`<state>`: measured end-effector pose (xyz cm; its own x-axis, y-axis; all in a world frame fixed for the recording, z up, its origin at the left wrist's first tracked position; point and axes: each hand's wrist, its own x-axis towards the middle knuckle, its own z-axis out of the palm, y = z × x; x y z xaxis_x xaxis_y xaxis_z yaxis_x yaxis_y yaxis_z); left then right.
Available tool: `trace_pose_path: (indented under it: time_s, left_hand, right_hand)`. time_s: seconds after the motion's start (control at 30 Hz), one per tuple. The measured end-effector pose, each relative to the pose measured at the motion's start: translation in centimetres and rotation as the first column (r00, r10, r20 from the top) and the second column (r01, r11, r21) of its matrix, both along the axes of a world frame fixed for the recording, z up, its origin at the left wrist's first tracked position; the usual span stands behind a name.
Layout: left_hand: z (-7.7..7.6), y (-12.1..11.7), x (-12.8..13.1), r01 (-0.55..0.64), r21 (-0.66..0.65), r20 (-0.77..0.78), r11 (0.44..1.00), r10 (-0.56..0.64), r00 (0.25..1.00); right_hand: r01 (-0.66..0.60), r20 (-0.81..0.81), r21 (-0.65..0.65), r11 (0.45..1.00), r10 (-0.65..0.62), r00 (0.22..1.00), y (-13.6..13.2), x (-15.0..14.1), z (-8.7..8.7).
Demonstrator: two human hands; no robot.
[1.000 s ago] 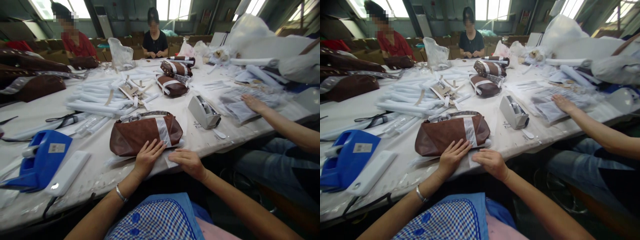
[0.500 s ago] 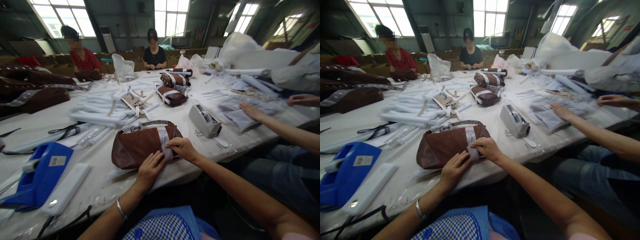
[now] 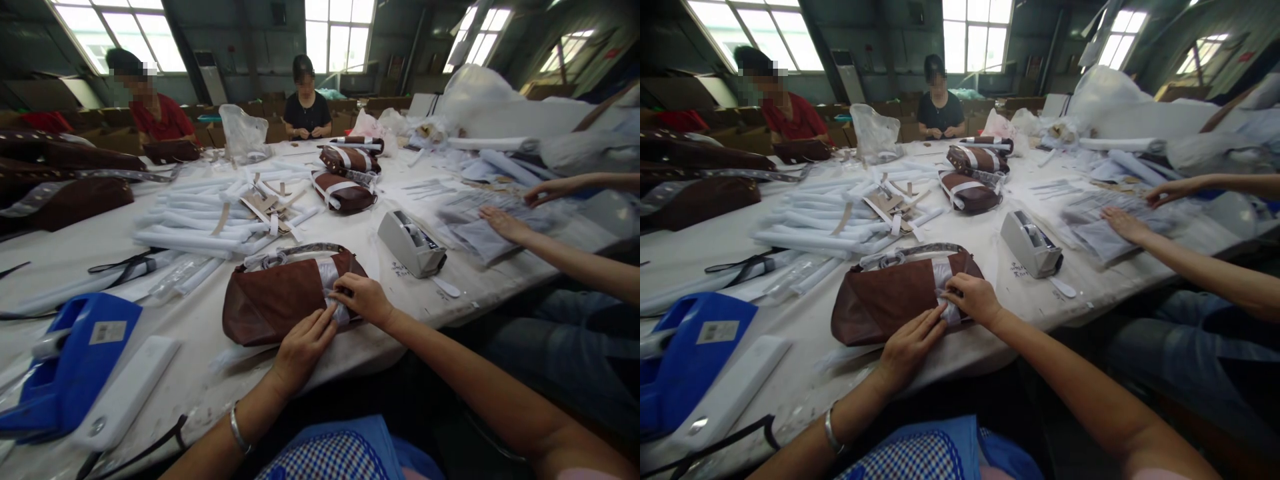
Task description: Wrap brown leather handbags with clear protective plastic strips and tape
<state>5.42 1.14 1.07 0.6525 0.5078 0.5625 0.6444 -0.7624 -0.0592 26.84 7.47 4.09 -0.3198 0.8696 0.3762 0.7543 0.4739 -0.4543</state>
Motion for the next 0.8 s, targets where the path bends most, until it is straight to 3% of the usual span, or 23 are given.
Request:
trace_pose_path:
  time_s: [0.2,0.3,0.43,0.53,0.6,0.7,0.8]
  left_hand:
    - [0.1,0.0,0.7,-0.093,-0.033,-0.024,0.995,0.092,0.995]
    - [-0.2,-0.2,0.9,-0.132,-0.057,-0.021,0.990,0.131,0.991]
    - [-0.1,-0.3,1.0,-0.149,-0.075,-0.022,0.986,0.148,0.989]
    - [-0.1,-0.4,1.0,-0.163,-0.075,-0.014,0.984,0.163,0.987]
    - [-0.3,-0.4,1.0,-0.163,-0.073,-0.002,0.984,0.163,0.987]
    - [-0.7,-0.4,0.9,-0.164,-0.079,0.008,0.983,0.165,0.986]
    - [-1.0,-0.4,0.9,-0.164,-0.087,0.006,0.983,0.165,0.986]
  right_hand:
    - [0.103,0.113,0.055,0.993,-0.108,0.988,-0.2,-0.9,0.4]
    - [0.150,0.130,0.098,0.984,-0.162,0.978,-0.4,0.0,0.7]
    - [0.261,0.080,0.214,0.941,-0.283,0.956,0.7,5.2,2.0]
    - [0.412,0.006,0.298,0.861,-0.433,0.901,2.8,11.3,3.3]
    - [0.594,-0.083,0.187,0.782,-0.590,0.803,4.3,15.3,3.8]
    - [0.746,-0.180,-0.153,0.648,-0.760,0.624,6.0,19.3,3.7]
    - [0.709,-0.228,-0.294,0.641,-0.767,0.599,6.8,20.6,3.0]
